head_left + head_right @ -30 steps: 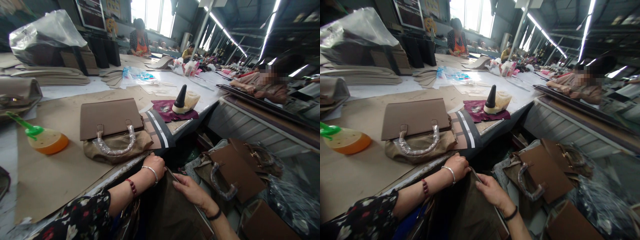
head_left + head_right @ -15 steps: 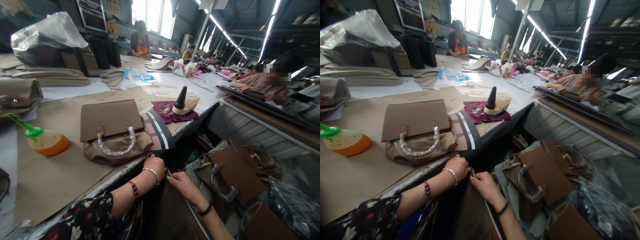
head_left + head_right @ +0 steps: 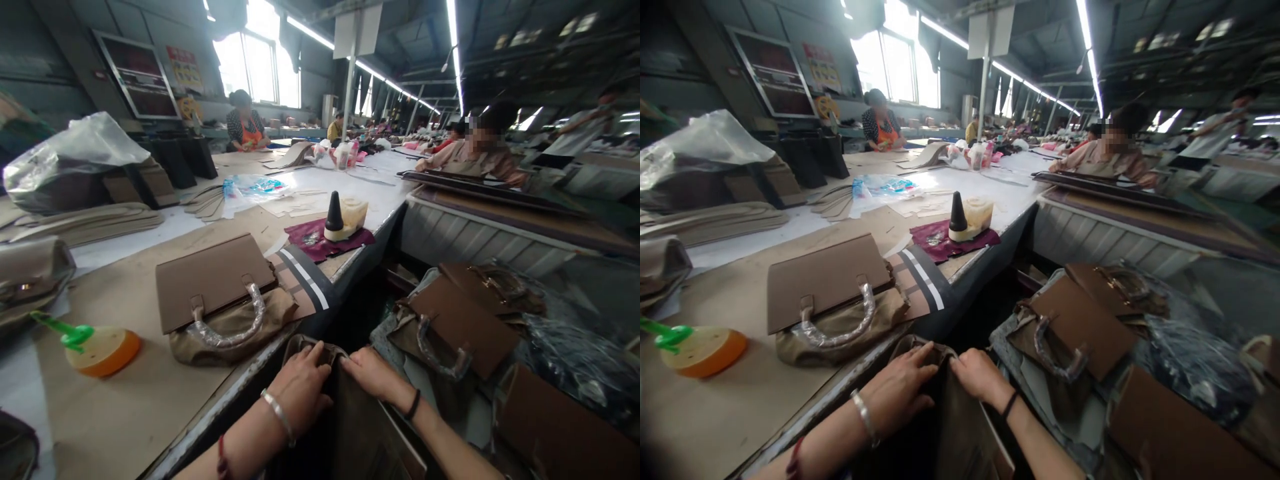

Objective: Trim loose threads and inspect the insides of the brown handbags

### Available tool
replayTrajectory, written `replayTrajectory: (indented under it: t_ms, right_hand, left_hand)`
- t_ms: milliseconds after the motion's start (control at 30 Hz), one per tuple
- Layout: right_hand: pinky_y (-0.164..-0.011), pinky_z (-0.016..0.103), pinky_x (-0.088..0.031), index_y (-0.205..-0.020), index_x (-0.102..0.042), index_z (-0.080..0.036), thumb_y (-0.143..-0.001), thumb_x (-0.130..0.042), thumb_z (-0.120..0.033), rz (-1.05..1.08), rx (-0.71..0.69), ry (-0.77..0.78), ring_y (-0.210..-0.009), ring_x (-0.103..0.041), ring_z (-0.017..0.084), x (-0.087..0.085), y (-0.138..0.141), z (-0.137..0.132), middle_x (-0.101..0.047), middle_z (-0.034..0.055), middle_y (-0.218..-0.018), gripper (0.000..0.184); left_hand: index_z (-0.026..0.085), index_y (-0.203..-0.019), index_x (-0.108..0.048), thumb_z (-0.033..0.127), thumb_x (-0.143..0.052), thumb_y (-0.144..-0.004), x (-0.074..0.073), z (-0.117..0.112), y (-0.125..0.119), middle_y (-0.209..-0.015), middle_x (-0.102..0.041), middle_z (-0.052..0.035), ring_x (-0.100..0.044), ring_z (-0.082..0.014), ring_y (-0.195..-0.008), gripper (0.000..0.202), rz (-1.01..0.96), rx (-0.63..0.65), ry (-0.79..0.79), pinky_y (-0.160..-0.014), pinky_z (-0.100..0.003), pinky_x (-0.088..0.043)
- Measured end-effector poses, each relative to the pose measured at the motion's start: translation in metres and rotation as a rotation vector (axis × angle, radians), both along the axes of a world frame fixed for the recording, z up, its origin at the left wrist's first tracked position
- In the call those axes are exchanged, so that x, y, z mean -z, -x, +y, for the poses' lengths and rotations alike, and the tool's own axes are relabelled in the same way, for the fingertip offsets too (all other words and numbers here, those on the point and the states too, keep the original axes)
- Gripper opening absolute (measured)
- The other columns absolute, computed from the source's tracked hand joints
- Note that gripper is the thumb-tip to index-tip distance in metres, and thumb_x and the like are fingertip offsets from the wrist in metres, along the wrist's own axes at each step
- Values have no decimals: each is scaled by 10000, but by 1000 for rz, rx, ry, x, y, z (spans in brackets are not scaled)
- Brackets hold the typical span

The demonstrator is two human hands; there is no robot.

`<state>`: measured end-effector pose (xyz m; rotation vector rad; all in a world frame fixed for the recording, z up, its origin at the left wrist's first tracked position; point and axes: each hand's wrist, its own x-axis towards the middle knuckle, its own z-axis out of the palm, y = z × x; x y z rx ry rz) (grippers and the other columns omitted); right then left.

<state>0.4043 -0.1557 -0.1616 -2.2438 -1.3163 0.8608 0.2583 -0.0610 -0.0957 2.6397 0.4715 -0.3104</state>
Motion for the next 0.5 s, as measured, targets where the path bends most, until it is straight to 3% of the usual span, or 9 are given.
replayTrajectory:
  t_ms: [100, 167, 233, 300, 400, 500]
  right_hand:
    - [-435, 222, -188, -436, -347, -164, -787, -380, -291, -23, 7, -12, -439, -313, 74, -7, 4, -1, -303, -42, -436, 375]
    - [-435, 223, -192, -424, -346, -165, -789, -372, -287, -35, 14, -13, -436, -326, 77, -11, 7, -2, -305, -39, -421, 386]
    - [-437, 224, -199, -422, -348, -166, -795, -359, -288, -45, 22, -14, -440, -346, 81, -16, 11, -3, -323, -34, -414, 392]
    - [-443, 226, -206, -429, -352, -167, -799, -344, -286, -57, 25, -21, -453, -367, 86, -23, 15, -7, -351, -28, -420, 389]
    - [-459, 236, -213, -442, -351, -169, -805, -317, -300, -82, 29, -42, -473, -388, 95, -35, 20, -18, -379, -19, -439, 387]
    - [-473, 242, -237, -459, -366, -173, -809, -295, -366, -89, 86, -80, -498, -408, 111, -47, 18, -33, -415, -9, -466, 406]
  left_hand:
    - [259, -1269, -380, 232, -653, -563, -9, -13, 31, -1419, -153, -115, -108, -307, -1297, 758, -12, -142, 9, -1042, -493, -98]
    - [213, -1328, -256, 196, -624, -561, -5, -16, 54, -1421, -115, -122, -98, -300, -1298, 850, -2, -281, 57, -1041, -495, -115]
    - [146, -1345, -202, 203, -567, -617, 9, -16, 77, -1408, -185, -126, -165, -275, -1291, 817, -134, -394, 124, -1040, -458, -186]
    - [115, -1335, -245, 265, -519, -691, 27, -13, 98, -1353, -335, -123, -304, -256, -1245, 716, -312, -524, 272, -1027, -402, -259]
    - [133, -1147, -521, 386, -544, -700, 50, -11, 118, -1097, -606, -98, -532, -281, -1039, 514, -440, -769, 618, -926, -379, -402]
    - [125, -1011, -602, 455, -557, -694, 54, -11, 122, -922, -672, -78, -586, -275, -929, 460, -559, -864, 868, -827, -353, -468]
